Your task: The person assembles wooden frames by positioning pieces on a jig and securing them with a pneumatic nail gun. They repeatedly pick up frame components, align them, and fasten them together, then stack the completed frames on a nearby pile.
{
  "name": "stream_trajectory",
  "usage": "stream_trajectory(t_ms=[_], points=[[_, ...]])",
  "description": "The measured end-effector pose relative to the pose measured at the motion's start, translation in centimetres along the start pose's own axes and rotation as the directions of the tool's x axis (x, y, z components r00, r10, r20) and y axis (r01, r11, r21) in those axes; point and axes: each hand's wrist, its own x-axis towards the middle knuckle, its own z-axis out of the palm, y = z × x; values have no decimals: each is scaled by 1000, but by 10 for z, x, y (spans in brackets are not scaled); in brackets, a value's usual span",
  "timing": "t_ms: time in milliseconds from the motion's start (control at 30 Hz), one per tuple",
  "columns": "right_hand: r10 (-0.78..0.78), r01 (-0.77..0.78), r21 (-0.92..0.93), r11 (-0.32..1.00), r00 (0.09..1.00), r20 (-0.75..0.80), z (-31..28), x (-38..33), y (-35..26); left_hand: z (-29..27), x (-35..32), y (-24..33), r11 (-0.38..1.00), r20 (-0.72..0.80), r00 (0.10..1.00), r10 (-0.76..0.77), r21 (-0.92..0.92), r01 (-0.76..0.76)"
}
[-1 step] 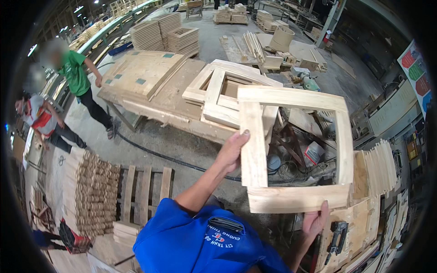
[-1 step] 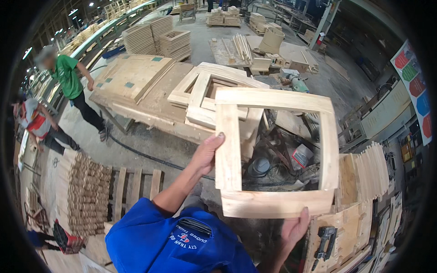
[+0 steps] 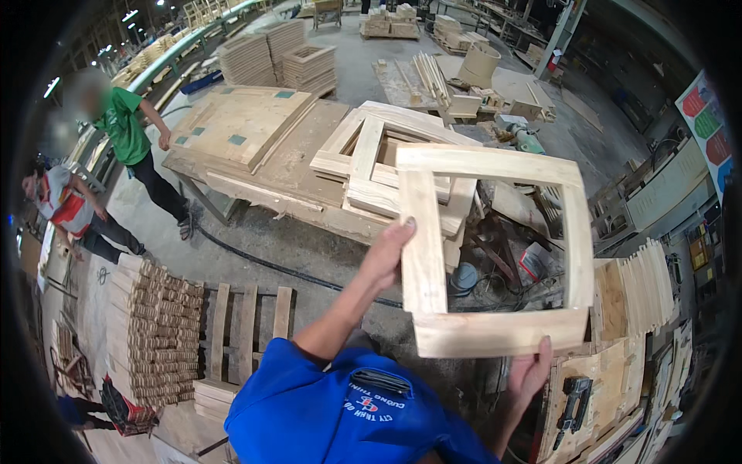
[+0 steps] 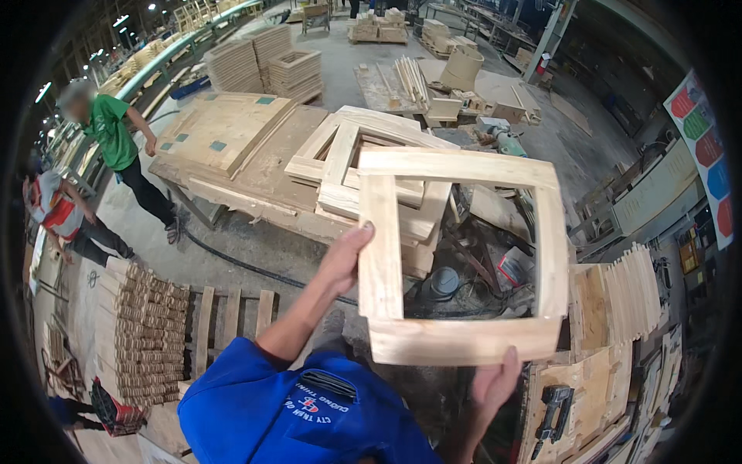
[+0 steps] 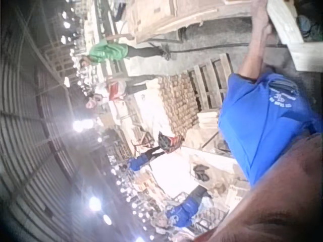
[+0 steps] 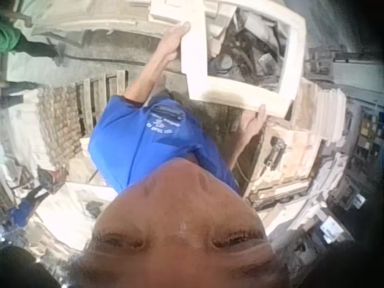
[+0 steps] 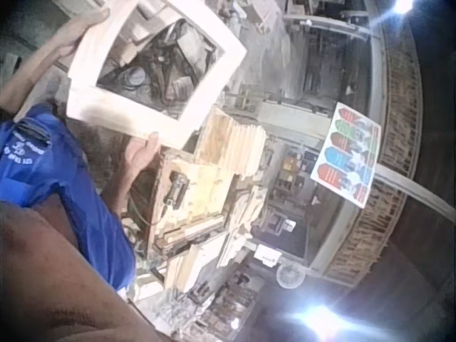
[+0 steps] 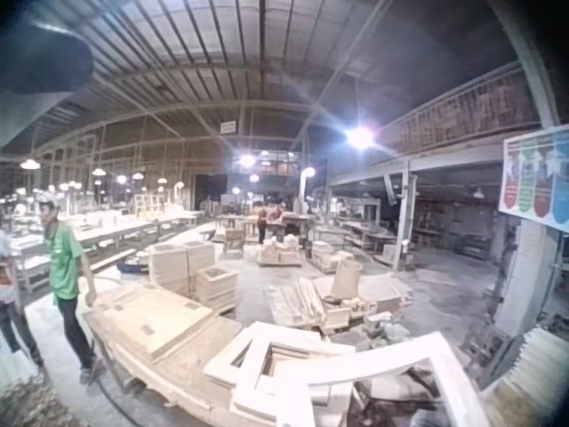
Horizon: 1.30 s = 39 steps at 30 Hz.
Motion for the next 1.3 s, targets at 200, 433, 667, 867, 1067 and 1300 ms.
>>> stream_trajectory(t_ms=[200,433,667,867,1067,1300], points=[[120,-122,-50,991,992,-44,114,27,110,-113,51,79,999,-160,987,3,32,2],[102,-104,-59,993,994,-34,158,82,137,-161,68,127,962,-150,989,-6,268,46],[66,-55,-158,986,996,65,198,133,126,-188,48,186,857,-166,986,14,510,74],[282,-230,-320,919,951,129,179,204,73,-157,34,231,-154,-111,924,366,972,177],[278,-68,-508,858,895,349,265,262,61,-176,90,297,-165,295,596,746,950,-265],[537,203,-701,684,510,672,348,312,41,-179,91,238,749,-95,782,616,378,-544]])
